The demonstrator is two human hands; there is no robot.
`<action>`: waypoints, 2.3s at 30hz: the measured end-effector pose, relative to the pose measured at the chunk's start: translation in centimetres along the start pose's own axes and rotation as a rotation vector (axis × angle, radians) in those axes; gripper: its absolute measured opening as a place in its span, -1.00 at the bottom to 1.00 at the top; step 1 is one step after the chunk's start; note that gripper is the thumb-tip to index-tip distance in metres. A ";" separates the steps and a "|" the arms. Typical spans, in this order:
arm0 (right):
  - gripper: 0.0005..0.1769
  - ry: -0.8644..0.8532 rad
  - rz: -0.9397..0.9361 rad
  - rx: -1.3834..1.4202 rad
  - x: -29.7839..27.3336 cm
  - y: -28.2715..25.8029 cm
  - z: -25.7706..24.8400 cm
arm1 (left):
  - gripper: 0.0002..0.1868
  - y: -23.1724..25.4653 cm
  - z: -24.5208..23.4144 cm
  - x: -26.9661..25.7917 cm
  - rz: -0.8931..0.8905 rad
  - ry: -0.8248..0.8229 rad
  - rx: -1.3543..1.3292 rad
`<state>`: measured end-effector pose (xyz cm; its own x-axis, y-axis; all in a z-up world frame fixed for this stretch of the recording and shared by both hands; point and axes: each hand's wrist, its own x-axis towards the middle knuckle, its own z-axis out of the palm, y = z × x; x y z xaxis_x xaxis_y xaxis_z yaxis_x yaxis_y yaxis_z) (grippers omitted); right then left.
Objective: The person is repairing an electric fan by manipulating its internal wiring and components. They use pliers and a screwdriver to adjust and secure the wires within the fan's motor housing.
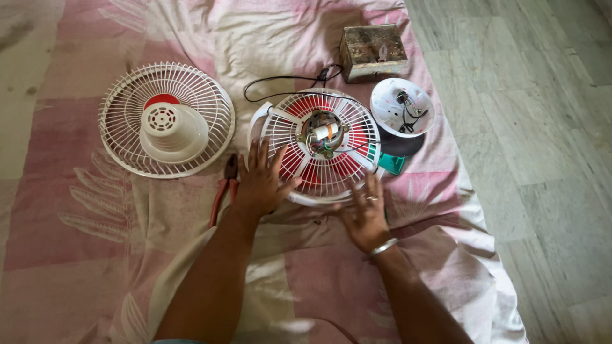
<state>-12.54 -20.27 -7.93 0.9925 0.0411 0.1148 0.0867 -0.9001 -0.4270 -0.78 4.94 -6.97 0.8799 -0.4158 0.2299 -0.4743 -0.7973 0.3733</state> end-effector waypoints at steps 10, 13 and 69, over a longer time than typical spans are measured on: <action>0.18 -0.347 0.039 -0.162 -0.9 1.1 4.7 | 0.01 -3.0 4.0 -2.6 -0.120 0.020 0.265; 0.22 -0.362 0.056 -0.226 -0.9 0.8 5.0 | 0.07 -4.8 3.9 -3.0 -0.469 0.020 0.232; -0.88 0.630 -0.263 0.637 8.2 -4.6 -10.0 | -0.48 7.0 -3.8 5.5 -0.617 -0.410 -1.552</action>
<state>-5.67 -20.16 3.89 0.7209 -0.2010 0.6633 0.5178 -0.4799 -0.7082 0.57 -1.30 0.31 0.7607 -0.5069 -0.4055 0.5467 0.1635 0.8212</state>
